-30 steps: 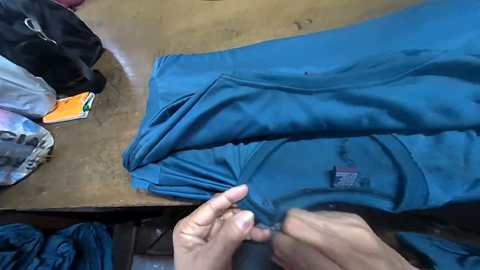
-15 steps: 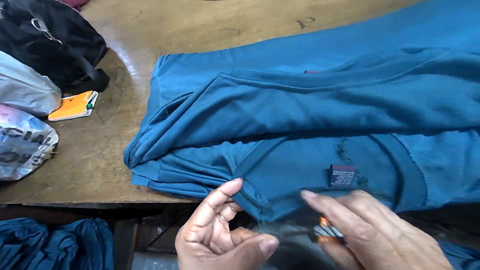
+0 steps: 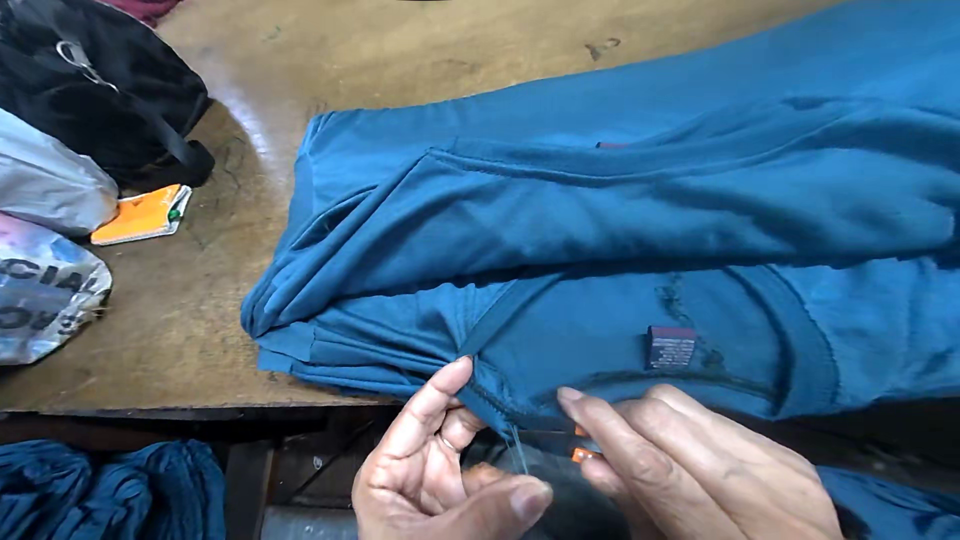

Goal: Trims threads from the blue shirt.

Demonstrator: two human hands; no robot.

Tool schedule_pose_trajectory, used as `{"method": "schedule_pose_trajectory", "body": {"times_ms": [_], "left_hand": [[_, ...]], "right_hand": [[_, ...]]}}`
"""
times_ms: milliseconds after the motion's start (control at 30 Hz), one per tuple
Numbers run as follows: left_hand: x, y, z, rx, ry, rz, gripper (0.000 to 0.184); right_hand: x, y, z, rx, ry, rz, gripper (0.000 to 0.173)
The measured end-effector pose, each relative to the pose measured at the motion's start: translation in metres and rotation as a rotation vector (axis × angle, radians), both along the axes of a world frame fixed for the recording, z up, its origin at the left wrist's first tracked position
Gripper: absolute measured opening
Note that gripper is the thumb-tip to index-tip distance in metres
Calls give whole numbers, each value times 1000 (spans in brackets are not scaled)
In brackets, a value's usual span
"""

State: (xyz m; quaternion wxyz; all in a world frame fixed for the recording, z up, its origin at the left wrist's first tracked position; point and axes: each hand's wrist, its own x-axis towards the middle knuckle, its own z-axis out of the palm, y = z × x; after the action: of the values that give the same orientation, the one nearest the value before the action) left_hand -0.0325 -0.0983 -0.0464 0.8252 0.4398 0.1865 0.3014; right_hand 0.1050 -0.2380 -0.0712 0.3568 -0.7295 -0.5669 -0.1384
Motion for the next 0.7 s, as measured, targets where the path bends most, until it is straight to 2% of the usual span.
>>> {"method": "schedule_pose_trajectory", "body": {"times_ms": [67,167,233,300,333,400,467,533,600,700], "left_hand": [[2,-1,1,10,19,0,58],[0,-2,-2,-28,6,10,65],[-1,-2,-5,12,1,-3,54],[-2,-3,-3,15,9,7,58],[-4,-2,-2,20,6,-12,68],[-6,0,-2,64,-2,-55,76],[-7,1,-3,99,-25,-86,78],[-8,2,-3,129,-42,-110,79],[-10,3,-3,161,-43,-122,78],[-13,5,-8,183,-44,-118,66]], "right_hand": [[-2,1,1,3,-2,-6,33],[-1,4,-4,2,-31,-36,29],[-2,3,-3,-16,23,-7,29],[1,2,0,-33,217,44,32],[4,0,2,-29,366,85,37],[11,0,4,39,642,172,44],[14,4,10,74,752,217,41],[13,12,14,59,708,197,39],[9,21,11,82,571,152,28],[3,24,6,53,332,81,18]]}}
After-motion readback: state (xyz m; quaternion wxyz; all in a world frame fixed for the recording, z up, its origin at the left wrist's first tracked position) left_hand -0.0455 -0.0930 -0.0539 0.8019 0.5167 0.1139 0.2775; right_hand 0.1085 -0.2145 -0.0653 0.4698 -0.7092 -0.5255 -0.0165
